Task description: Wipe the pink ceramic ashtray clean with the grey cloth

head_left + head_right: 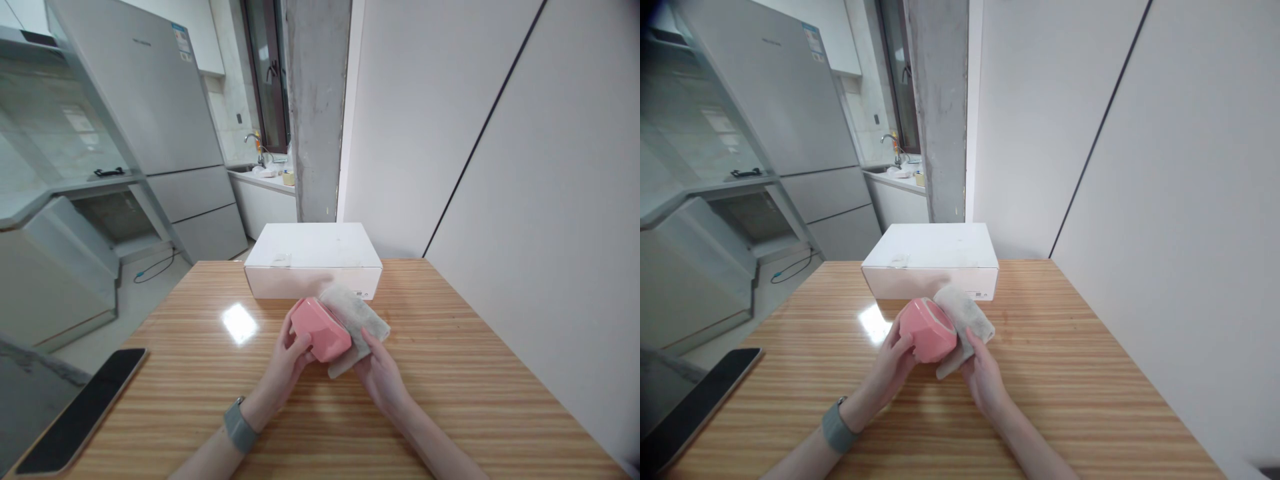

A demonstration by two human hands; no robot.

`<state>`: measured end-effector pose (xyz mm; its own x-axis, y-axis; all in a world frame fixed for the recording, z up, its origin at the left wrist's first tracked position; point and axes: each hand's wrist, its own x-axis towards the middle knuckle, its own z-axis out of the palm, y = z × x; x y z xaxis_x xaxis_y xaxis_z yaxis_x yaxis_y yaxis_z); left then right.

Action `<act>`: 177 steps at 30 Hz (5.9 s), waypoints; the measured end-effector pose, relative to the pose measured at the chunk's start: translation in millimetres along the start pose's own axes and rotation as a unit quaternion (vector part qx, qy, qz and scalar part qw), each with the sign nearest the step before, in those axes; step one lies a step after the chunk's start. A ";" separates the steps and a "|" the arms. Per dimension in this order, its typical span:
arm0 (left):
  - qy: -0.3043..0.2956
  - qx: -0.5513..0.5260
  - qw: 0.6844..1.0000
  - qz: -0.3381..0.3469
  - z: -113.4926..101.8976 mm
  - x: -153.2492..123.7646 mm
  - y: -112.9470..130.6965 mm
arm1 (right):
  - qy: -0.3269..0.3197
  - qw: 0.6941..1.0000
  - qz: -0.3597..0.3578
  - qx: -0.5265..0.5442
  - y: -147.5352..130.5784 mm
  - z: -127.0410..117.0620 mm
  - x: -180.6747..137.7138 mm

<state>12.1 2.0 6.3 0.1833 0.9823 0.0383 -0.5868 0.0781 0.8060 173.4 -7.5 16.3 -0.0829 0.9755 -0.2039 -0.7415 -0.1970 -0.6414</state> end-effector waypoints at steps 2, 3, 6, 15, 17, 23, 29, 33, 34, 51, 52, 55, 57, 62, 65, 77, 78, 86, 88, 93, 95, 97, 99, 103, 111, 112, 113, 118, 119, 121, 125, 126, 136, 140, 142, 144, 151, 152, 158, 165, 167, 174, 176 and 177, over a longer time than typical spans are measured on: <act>0.006 0.022 0.999 0.024 -1.6 0.6 -1.5 | -0.006 1.000 0.007 -0.003 -0.6 1.8 -1.3; 0.010 0.035 0.999 0.040 -2.6 1.3 -2.7 | -0.007 1.000 0.009 -0.004 -0.6 2.3 -1.8; 0.031 0.071 0.994 0.078 -6.1 4.2 -6.7 | -0.009 1.000 0.013 -0.005 0.3 2.0 -2.0; 0.056 0.112 0.990 0.069 -9.1 8.9 -5.4 | -0.032 0.999 0.020 0.008 2.9 -5.2 0.2; 0.058 0.112 0.991 0.045 -7.0 7.4 -2.5 | -0.033 0.999 0.018 0.011 3.2 -4.9 0.2; 0.059 0.057 0.997 -0.010 5.7 0.3 4.5 | -0.033 0.999 0.016 0.011 3.0 -3.4 0.0; 0.033 -0.004 0.999 -0.030 8.4 -1.4 8.4 | -0.027 1.000 0.013 -0.002 2.3 -7.3 1.3; 0.031 0.026 0.999 0.003 3.8 -0.8 4.5 | -0.029 0.999 0.015 -0.001 0.8 -4.7 1.5; 0.030 0.040 0.999 0.019 2.5 -0.6 2.6 | -0.032 0.999 0.016 0.001 0.5 -3.4 1.4; 0.074 0.168 0.978 0.101 10.7 -2.0 1.8 | -0.015 1.000 0.012 0.004 -1.6 0.4 -2.4; 0.069 0.168 0.979 0.093 9.6 -1.7 2.0 | -0.011 1.000 0.014 0.004 -1.7 0.5 -2.7; 0.038 0.154 0.986 0.048 6.3 -1.1 3.1 | -0.005 1.000 0.024 0.001 -1.6 0.1 -3.0; 0.021 0.137 0.989 0.045 4.2 -0.7 3.6 | -0.002 1.000 0.026 0.001 -1.0 -0.2 -2.3; 0.047 0.086 0.994 0.040 3.6 -2.0 4.7 | 0.010 1.000 0.019 0.001 0.1 -0.2 0.7; 0.053 0.076 0.995 0.032 6.1 -3.6 6.1 | 0.006 1.000 0.015 0.003 -0.6 0.6 0.7; 0.034 0.090 0.995 0.038 3.4 -0.1 -0.7 | -0.074 0.997 -0.003 -0.010 2.6 -1.5 1.7; 0.037 0.093 0.994 0.039 4.8 -0.7 -0.6 | -0.075 0.997 -0.002 -0.010 3.2 -1.3 1.6; 0.080 0.154 0.982 0.070 12.6 -2.4 2.7 | -0.042 0.999 0.001 -0.007 4.2 -1.2 -0.5; 0.087 0.159 0.980 0.086 12.7 -2.6 3.5 | -0.045 0.999 0.002 -0.008 4.4 -3.4 -0.7; 0.093 0.165 0.973 0.132 16.0 -4.4 3.0 | -0.048 0.999 0.001 0.002 3.6 -4.1 -1.9; 0.088 0.153 0.978 0.114 18.2 -5.0 2.2 | -0.055 0.998 0.009 -0.003 2.3 -1.3 -2.9; 0.081 0.140 0.983 0.087 19.8 -5.4 1.7 | -0.063 0.998 0.020 -0.012 0.8 1.8 -3.7; 0.069 0.127 0.987 0.064 20.3 -5.8 2.0 | -0.073 0.997 0.025 -0.014 -0.2 3.9 -3.8; 0.037 0.061 0.997 0.032 17.7 -7.0 4.6 | -0.067 0.997 0.020 -0.010 -0.1 3.8 -2.2; 0.024 0.061 0.996 0.063 8.9 -3.6 -0.7 | -0.074 0.997 0.013 -0.010 0.5 4.1 -1.2; 0.028 0.071 0.994 0.072 8.9 -3.0 -1.8 | -0.079 0.997 0.014 -0.007 0.7 4.0 -1.3; 0.033 0.082 0.993 0.078 9.4 -2.6 -2.6 | -0.084 0.996 0.014 -0.006 0.9 3.7 -1.4; 0.052 0.145 0.983 0.095 14.9 -3.4 0.0 | -0.080 0.997 0.019 0.005 1.7 2.2 -2.7; 0.055 0.153 0.981 0.101 15.7 -3.7 0.8 | -0.077 0.997 0.022 0.008 1.5 2.1 -3.1; 0.059 0.163 0.978 0.112 16.4 -4.0 1.9 | -0.072 0.997 0.026 0.015 0.8 2.1 -4.0; 0.066 0.161 0.980 0.095 15.7 -4.1 1.7 | -0.068 0.997 0.026 0.023 0.3 0.9 -4.4; 0.065 0.155 0.982 0.081 15.1 -3.9 1.4 | -0.070 0.997 0.027 0.024 0.5 0.3 -4.1; 0.038 0.014 0.999 -0.009 6.9 -0.9 7.8 | -0.026 0.999 0.031 0.017 2.1 -1.9 0.0; 0.024 -0.006 1.000 -0.004 3.6 -1.7 5.0 | -0.052 0.998 0.030 0.020 1.7 -2.2 0.2; 0.015 0.000 1.000 -0.007 1.8 -1.8 2.7 | -0.063 0.997 0.027 0.020 1.5 -1.9 0.1; 0.010 0.026 1.000 -0.002 0.6 -1.7 1.2 | -0.071 0.997 0.017 0.015 1.4 -1.2 0.0; 0.022 0.153 0.984 0.093 4.1 -2.1 1.4 | -0.094 0.996 0.010 0.002 0.3 0.3 -0.8; 0.028 0.171 0.979 0.102 5.0 -2.1 1.6 | -0.093 0.996 0.013 0.002 0.0 0.1 -1.0; 0.056 0.201 0.973 0.096 9.0 -1.9 4.6 | -0.074 0.997 0.016 0.011 -1.1 -0.2 -2.6; 0.043 0.142 0.988 0.044 5.0 0.2 6.6 | -0.047 0.999 0.023 0.013 -1.0 -2.0 -2.1; 0.049 0.100 0.993 0.027 2.1 1.5 6.0 | -0.043 0.999 0.020 0.017 -0.4 -2.3 -1.3; 0.042 0.032 0.998 -0.017 0.2 0.2 8.9 | -0.053 0.998 0.016 0.004 -0.1 -1.4 -2.0; 0.017 0.023 0.999 -0.032 -0.8 -0.5 7.7 | -0.044 0.999 0.007 -0.001 -1.0 -1.2 -2.3; 0.007 0.020 0.999 -0.035 -1.4 -0.7 6.4 | -0.041 0.999 0.004 -0.003 -1.7 -0.9 -2.4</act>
<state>7.1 2.1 10.5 0.2118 0.9769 -0.0275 -0.5410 0.1406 0.8292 175.5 -9.6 17.3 -0.1430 0.9786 -0.1481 -0.7369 -0.2051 -0.6442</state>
